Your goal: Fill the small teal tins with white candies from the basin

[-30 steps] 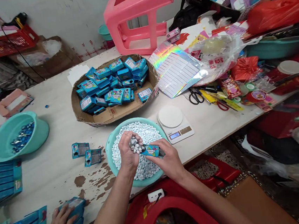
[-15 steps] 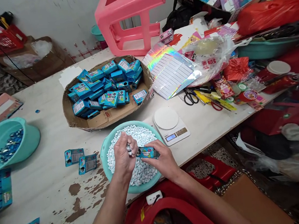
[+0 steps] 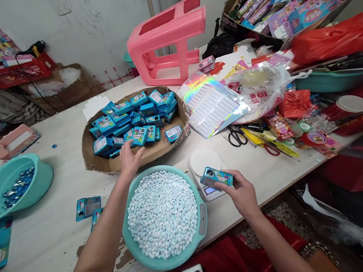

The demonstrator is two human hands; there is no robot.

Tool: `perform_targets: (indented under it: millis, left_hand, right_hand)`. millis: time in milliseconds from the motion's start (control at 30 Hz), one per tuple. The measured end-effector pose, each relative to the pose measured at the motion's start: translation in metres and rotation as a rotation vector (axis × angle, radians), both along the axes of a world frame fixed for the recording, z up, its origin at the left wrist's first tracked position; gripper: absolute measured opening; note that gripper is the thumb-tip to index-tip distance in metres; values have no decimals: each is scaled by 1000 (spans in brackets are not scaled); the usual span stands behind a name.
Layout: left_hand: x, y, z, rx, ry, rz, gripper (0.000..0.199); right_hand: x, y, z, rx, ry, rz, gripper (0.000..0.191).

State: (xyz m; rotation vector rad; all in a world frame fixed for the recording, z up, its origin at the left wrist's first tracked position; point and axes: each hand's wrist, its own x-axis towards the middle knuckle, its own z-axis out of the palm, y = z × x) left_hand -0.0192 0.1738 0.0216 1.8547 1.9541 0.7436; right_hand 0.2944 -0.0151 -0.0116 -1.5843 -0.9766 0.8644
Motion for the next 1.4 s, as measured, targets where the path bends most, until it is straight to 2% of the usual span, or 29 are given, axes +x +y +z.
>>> perform_targets:
  millis: [67,133,200,267,333,433,467,533,600,667,733,800,867,933,1033,1100,1167,1233,1333,1400]
  left_hand:
    - [10,45,-15,-50,82,68,74]
    - [19,76,-30,-175,97,141,87]
    - [24,88,-38,-281,80,225,91]
    - [25,82,-36,-280,48,250,87]
    - [23,60,-24,-163,-25,149,82]
    - [22,-1,1,14,-263,-129,83]
    - [24,-26,9,10,-370,-218,85]
    - [33,-77,17,-102,-599,-397,80]
    - [45,-125,17,-177,-690,-455,74]
    - [55,-164,9,-96,-586,-437,69]
    - [55,-191,-2,14,-453,-481,68]
    - [43,-203,-13,48,-436,-544,66]
    - [22,-202,-25,41,-387,-477,64]
    - [0,-191,-39,21,-180,-342,57]
    - [-19,-172,-63,-62,158,-268,51]
    - [-18,-165,-76,-94,256,-240,51]
    - [-9,-162,-83,-121,287,-197,53]
    - [3,-161,-84,-184,258,-170,53]
    - [19,-158,-79,-296,154,-93,50]
    - [27,-156,-76,-339,14,16,42]
  right_hand:
    - [6,20,-21,48,-32,-88,42]
    - [9,38,-38,89,-81,-104,41]
    - [11,47,-47,102,-132,-57,39]
    - [12,46,-44,113,-218,-27,41]
    - [10,37,-31,136,-316,-48,47]
    - [-4,21,0,183,-331,-57,48]
    - [-12,17,11,194,-280,-24,45]
    - [-34,11,29,200,-106,82,44]
    - [-59,6,43,176,124,208,56]
    - [-83,-3,52,122,336,281,67]
    - [-100,-18,56,38,471,283,65]
    - [-106,-39,56,-53,548,246,51]
    - [-103,-64,54,-123,633,252,39]
    - [-92,-89,49,-152,758,259,32]
    - [-68,-118,42,-123,1018,173,34]
    - [-50,-131,41,-113,1202,113,42]
    - [-36,-139,41,-125,1323,103,52]
    - [-29,-142,42,-130,1381,98,67]
    - [-34,-139,43,-150,1440,72,84]
    - [-44,-134,43,-198,1490,74,85]
